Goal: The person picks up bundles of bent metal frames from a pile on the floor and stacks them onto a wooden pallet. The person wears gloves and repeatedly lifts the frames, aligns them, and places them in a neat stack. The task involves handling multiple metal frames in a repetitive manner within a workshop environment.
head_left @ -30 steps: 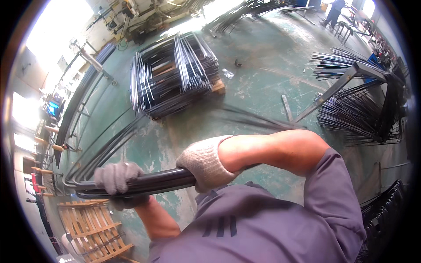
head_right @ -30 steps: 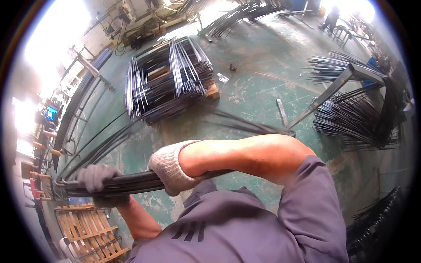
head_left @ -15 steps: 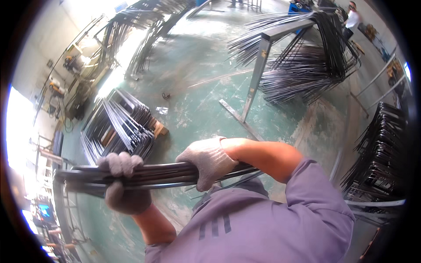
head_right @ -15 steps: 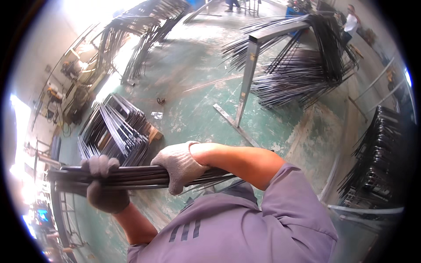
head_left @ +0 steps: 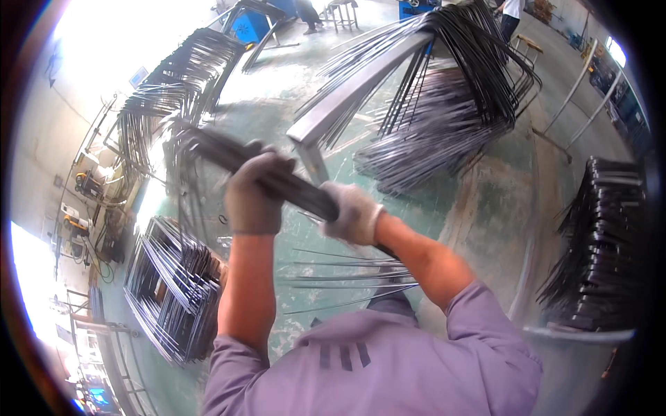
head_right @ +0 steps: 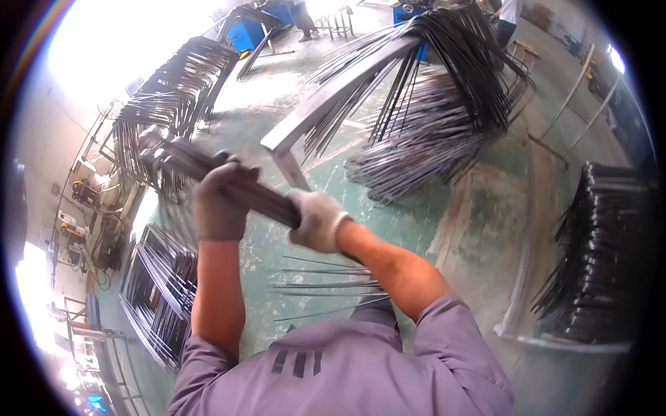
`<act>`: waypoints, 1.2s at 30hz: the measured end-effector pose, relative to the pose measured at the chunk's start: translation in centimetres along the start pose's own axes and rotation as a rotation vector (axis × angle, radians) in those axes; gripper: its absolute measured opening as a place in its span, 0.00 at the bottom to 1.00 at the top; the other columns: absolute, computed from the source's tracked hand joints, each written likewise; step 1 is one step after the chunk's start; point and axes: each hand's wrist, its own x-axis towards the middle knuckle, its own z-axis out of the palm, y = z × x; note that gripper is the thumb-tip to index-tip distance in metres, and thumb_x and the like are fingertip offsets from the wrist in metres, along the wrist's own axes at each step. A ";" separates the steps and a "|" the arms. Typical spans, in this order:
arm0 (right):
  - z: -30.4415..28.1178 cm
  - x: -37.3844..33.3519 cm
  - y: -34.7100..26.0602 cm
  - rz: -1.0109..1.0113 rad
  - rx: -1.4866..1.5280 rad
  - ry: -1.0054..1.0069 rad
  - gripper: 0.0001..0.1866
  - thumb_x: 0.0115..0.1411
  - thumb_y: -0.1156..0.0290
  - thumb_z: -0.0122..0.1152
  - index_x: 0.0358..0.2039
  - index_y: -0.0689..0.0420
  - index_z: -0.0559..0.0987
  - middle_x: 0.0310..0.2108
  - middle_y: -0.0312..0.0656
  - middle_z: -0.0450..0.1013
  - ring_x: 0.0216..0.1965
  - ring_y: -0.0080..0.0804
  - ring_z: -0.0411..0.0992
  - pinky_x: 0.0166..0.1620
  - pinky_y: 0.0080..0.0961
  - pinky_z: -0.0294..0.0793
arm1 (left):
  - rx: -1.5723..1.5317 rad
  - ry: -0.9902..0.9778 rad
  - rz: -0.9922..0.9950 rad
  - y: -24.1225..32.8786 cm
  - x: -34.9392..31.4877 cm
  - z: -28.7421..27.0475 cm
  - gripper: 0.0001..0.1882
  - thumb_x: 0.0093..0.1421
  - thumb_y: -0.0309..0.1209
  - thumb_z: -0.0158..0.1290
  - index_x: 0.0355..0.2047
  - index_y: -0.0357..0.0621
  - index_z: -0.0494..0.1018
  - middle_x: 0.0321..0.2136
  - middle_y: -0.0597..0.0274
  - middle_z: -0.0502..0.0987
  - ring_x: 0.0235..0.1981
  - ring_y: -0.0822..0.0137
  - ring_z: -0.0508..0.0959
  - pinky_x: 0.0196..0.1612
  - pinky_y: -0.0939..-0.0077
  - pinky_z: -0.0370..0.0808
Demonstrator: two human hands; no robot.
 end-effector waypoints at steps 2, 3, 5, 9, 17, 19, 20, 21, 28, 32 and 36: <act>-5.5 2.4 4.1 0.029 -0.012 0.113 0.25 0.52 0.69 0.75 0.51 0.60 0.82 0.40 0.52 0.84 0.43 0.46 0.83 0.50 0.40 0.82 | 0.231 -0.118 -0.015 -3.2 4.9 4.2 0.16 0.64 0.25 0.64 0.50 0.31 0.80 0.41 0.54 0.84 0.46 0.60 0.86 0.53 0.67 0.83; -7.8 3.6 6.4 0.030 0.026 0.141 0.26 0.51 0.69 0.76 0.52 0.60 0.82 0.41 0.51 0.83 0.44 0.43 0.82 0.51 0.39 0.81 | 0.332 -0.096 0.081 -6.1 6.7 5.0 0.16 0.63 0.23 0.65 0.51 0.30 0.80 0.40 0.54 0.85 0.44 0.61 0.86 0.54 0.67 0.82; -13.1 5.4 12.7 0.051 -0.122 0.343 0.29 0.49 0.73 0.78 0.54 0.60 0.82 0.42 0.48 0.83 0.42 0.40 0.81 0.51 0.38 0.82 | 0.690 -0.245 0.080 -9.9 6.2 6.7 0.19 0.64 0.26 0.67 0.54 0.32 0.81 0.44 0.52 0.88 0.45 0.64 0.87 0.53 0.69 0.83; -29.2 8.3 28.2 0.476 -0.347 0.735 0.34 0.47 0.65 0.80 0.56 0.58 0.81 0.49 0.51 0.85 0.50 0.47 0.85 0.57 0.42 0.82 | 0.974 -0.997 -0.035 -10.5 1.1 6.4 0.17 0.66 0.23 0.65 0.55 0.41 0.83 0.48 0.51 0.88 0.49 0.57 0.89 0.54 0.62 0.86; -17.6 16.9 9.3 -0.388 -0.061 1.127 0.27 0.68 0.71 0.72 0.64 0.64 0.77 0.54 0.49 0.82 0.53 0.37 0.83 0.59 0.36 0.83 | 0.569 0.414 -0.396 -8.4 -9.7 -16.3 0.19 0.65 0.24 0.62 0.56 0.32 0.80 0.45 0.55 0.87 0.45 0.66 0.86 0.53 0.68 0.84; -7.2 16.1 -0.7 -0.738 0.016 0.944 0.25 0.65 0.73 0.75 0.60 0.68 0.79 0.49 0.50 0.83 0.47 0.39 0.84 0.56 0.35 0.85 | 0.473 0.586 -0.430 -6.4 -10.8 -19.5 0.19 0.65 0.23 0.62 0.56 0.31 0.79 0.45 0.55 0.87 0.45 0.66 0.86 0.54 0.70 0.83; -3.1 15.3 -4.8 -0.887 0.050 0.845 0.25 0.65 0.73 0.75 0.60 0.68 0.79 0.49 0.50 0.83 0.47 0.39 0.84 0.55 0.35 0.85 | 0.440 0.605 -0.399 -5.8 -11.4 -21.0 0.20 0.65 0.23 0.62 0.56 0.31 0.80 0.45 0.56 0.86 0.46 0.65 0.85 0.54 0.69 0.82; -0.3 14.7 -8.2 -1.034 0.062 0.731 0.25 0.64 0.73 0.75 0.60 0.67 0.79 0.49 0.50 0.83 0.48 0.39 0.84 0.55 0.36 0.85 | 0.421 0.580 -0.372 -5.2 -10.6 -22.8 0.20 0.65 0.23 0.63 0.57 0.32 0.80 0.45 0.56 0.86 0.47 0.65 0.85 0.54 0.69 0.82; 22.9 19.6 -24.9 -1.509 0.315 -0.281 0.26 0.62 0.71 0.74 0.59 0.64 0.81 0.49 0.49 0.84 0.49 0.40 0.85 0.54 0.38 0.85 | 0.351 0.648 -0.235 2.5 -11.8 -37.1 0.18 0.67 0.26 0.62 0.56 0.34 0.80 0.46 0.59 0.86 0.48 0.68 0.84 0.56 0.69 0.81; 32.1 23.9 -29.3 -1.504 0.431 -0.602 0.26 0.60 0.70 0.74 0.59 0.63 0.82 0.49 0.48 0.84 0.49 0.41 0.85 0.53 0.39 0.85 | 0.354 0.882 -0.249 6.3 -13.7 -45.9 0.16 0.67 0.26 0.63 0.54 0.35 0.81 0.44 0.62 0.85 0.48 0.71 0.83 0.54 0.73 0.80; 41.0 29.6 -29.9 -1.365 0.422 -0.814 0.27 0.59 0.69 0.73 0.59 0.61 0.83 0.49 0.48 0.85 0.50 0.41 0.85 0.53 0.40 0.85 | 0.482 0.898 -0.160 7.1 -14.7 -54.1 0.15 0.68 0.24 0.62 0.54 0.34 0.80 0.44 0.60 0.85 0.45 0.69 0.83 0.51 0.71 0.81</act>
